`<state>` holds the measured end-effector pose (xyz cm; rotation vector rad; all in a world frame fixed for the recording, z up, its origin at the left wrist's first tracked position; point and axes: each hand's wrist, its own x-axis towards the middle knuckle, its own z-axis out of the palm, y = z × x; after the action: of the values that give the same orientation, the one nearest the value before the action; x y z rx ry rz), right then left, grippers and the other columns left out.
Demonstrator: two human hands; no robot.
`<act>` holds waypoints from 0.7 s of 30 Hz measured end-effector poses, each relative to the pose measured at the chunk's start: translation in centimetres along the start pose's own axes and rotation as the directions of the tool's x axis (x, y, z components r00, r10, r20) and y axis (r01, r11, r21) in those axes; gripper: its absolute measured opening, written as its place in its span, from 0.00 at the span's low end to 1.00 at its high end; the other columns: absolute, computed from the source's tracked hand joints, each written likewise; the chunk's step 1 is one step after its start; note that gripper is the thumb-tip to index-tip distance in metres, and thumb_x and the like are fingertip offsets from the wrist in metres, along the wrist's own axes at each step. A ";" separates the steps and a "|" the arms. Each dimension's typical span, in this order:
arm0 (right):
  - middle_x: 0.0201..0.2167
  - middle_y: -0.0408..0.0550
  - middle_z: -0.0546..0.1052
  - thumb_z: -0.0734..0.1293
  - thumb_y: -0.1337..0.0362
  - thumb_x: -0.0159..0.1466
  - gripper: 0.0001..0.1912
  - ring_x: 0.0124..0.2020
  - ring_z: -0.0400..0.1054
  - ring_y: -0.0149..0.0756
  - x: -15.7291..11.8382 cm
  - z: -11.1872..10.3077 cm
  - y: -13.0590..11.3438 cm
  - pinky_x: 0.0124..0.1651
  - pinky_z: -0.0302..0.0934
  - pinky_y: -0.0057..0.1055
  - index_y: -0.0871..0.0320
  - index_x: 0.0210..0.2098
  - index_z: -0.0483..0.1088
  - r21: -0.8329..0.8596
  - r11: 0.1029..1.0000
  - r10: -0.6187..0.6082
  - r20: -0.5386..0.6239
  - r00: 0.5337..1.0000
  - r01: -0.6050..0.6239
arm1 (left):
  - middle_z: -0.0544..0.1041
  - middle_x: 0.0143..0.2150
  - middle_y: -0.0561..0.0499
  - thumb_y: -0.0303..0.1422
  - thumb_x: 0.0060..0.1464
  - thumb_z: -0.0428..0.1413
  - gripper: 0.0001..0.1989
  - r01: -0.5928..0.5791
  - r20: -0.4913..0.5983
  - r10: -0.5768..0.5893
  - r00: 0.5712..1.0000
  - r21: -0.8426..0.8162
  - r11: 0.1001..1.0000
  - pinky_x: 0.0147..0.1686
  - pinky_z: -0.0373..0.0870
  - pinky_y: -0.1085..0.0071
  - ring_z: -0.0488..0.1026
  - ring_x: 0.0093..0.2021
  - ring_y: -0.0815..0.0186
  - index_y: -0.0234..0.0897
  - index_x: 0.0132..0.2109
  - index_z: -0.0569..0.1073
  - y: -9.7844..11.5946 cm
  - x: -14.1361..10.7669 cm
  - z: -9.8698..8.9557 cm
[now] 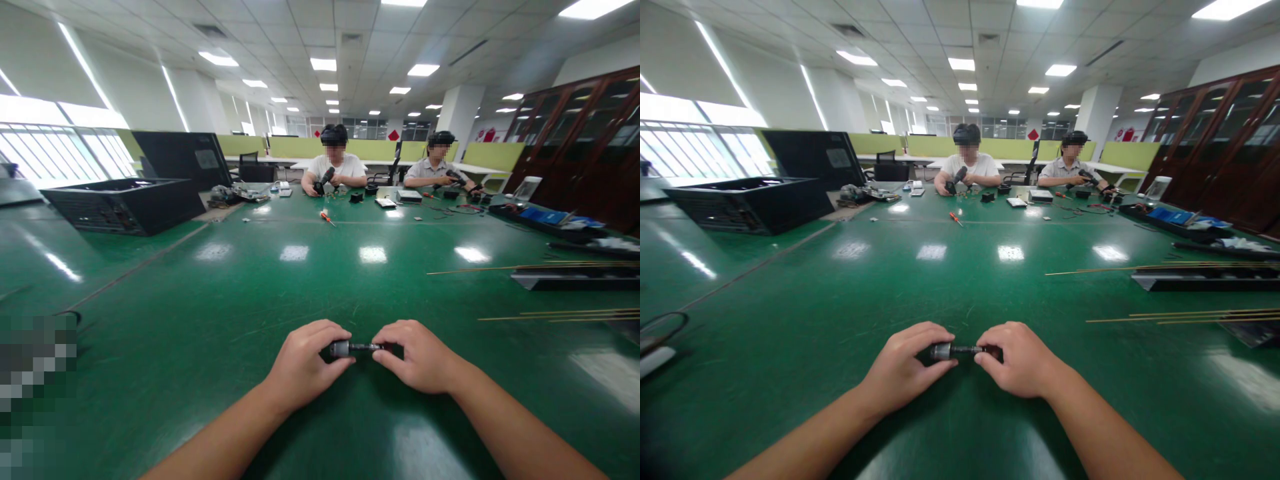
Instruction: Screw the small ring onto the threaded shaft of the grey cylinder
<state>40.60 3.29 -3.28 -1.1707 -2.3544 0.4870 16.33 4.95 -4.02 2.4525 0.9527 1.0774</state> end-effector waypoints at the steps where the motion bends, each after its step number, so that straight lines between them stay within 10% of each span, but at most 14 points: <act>1: 0.31 0.44 0.79 0.66 0.63 0.65 0.06 0.33 0.70 0.36 0.0 0.0 0.0 0.39 0.57 0.31 0.56 0.36 0.76 -0.001 1.000 0.000 -0.003 1.000 0.000 | 0.80 0.40 0.50 0.28 0.49 0.65 0.13 -0.002 0.001 0.002 1.000 -0.001 1.000 0.42 0.74 0.69 0.77 0.40 0.65 0.40 0.44 0.77 0.0 0.0 0.0; 21: 0.31 0.44 0.79 0.66 0.62 0.65 0.07 0.32 0.70 0.34 0.1 -0.2 0.2 0.38 0.56 0.30 0.56 0.36 0.76 0.008 1.000 0.015 0.011 1.000 -0.015 | 0.79 0.41 0.53 0.29 0.50 0.65 0.13 0.038 0.040 -0.039 0.998 0.013 0.999 0.43 0.72 0.68 0.76 0.41 0.65 0.42 0.45 0.76 -0.3 0.0 -0.1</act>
<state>40.80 3.53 -3.16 -1.1859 -2.3525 0.5088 16.09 5.22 -4.10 2.4456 0.9927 1.0086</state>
